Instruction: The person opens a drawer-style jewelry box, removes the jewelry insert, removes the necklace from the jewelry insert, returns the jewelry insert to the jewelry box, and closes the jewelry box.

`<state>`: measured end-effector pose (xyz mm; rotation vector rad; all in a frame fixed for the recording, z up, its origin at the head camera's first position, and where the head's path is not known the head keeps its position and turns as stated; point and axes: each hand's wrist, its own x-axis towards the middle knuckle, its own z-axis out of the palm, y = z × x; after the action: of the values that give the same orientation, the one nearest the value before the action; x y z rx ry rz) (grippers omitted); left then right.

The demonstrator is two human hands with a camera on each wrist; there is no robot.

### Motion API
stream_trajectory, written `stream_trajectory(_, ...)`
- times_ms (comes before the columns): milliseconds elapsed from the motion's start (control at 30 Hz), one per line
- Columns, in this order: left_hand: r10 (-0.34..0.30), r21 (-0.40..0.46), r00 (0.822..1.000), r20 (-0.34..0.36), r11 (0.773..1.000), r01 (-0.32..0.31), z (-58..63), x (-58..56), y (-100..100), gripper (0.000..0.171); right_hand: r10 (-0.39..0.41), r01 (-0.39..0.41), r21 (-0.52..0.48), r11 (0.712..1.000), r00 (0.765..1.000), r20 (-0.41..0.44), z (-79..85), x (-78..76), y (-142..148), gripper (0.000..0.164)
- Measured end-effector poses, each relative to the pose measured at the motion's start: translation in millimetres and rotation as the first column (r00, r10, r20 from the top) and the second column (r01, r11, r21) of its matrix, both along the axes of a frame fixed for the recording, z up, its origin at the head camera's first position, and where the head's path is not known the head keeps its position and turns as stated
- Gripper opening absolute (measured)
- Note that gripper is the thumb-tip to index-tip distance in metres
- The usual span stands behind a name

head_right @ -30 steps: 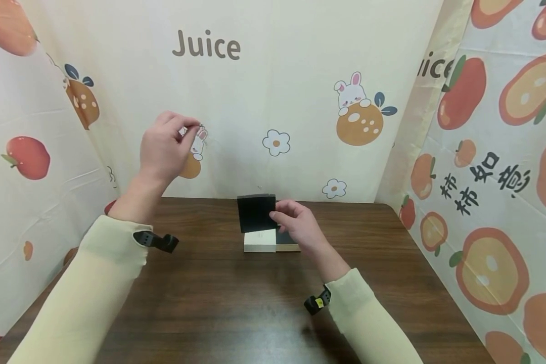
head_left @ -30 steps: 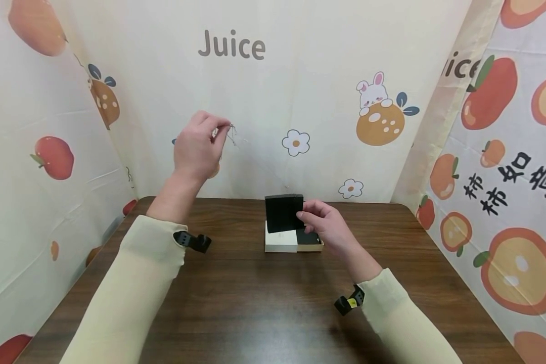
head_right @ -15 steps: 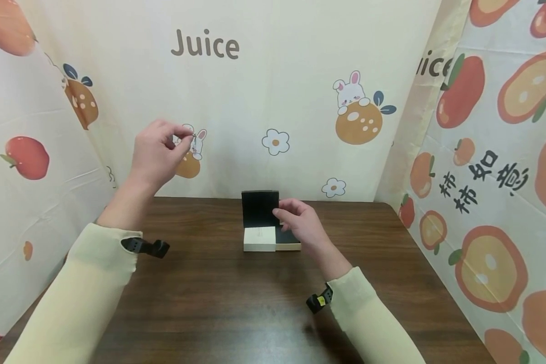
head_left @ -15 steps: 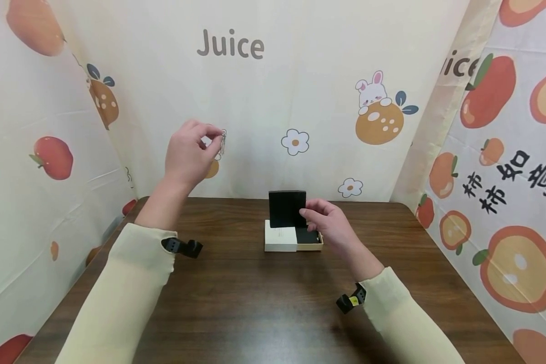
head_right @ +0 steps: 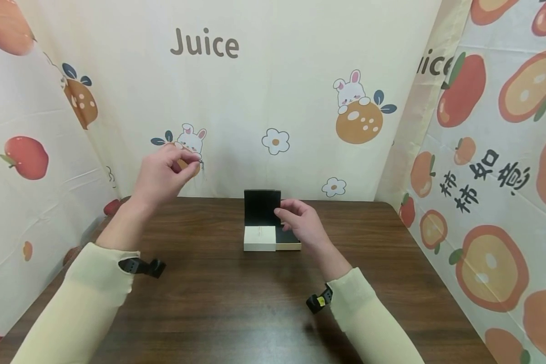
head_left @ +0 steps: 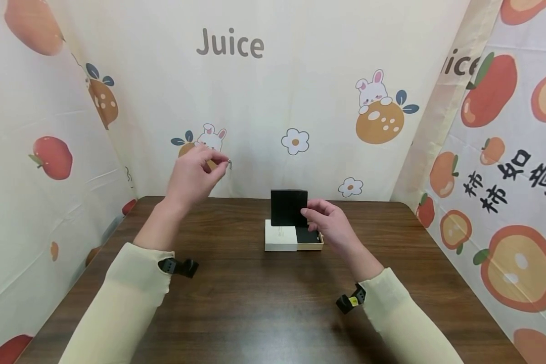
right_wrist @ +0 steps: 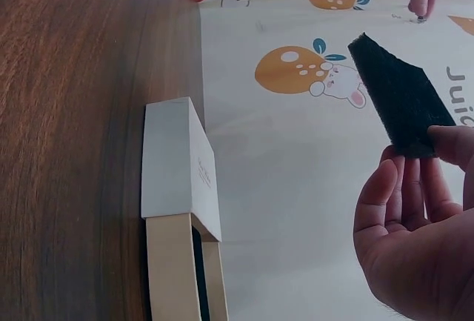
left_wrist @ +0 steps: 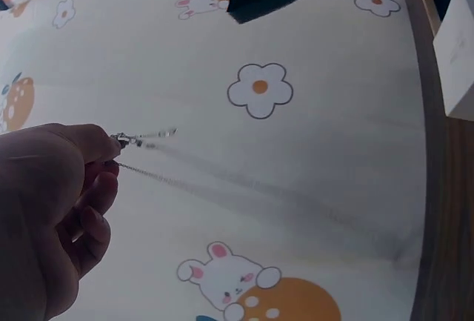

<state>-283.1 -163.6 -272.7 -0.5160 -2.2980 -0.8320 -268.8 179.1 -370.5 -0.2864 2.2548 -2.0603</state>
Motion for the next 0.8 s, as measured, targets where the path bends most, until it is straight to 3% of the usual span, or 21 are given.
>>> stream_trajectory(400,0.079,-0.029,0.991,0.112,0.997,-0.076,-37.9,1.8,-28,0.015,-0.015,0.015,0.008,1.000,1.000,0.009,0.4,0.1,3,0.021)
stream_trajectory(667,0.060,-0.049,0.991,0.118,0.997,-0.055,-62.1,1.7,-43,0.014,-0.025,0.024,0.008,1.000,1.000,0.015,0.2,0.9,6,0.024)
stream_trajectory(800,0.055,-0.058,0.986,0.155,0.997,-0.046,-75.4,1.6,-48,0.014,-0.027,0.027,0.000,1.000,0.999,0.025,-0.9,0.8,7,0.024)
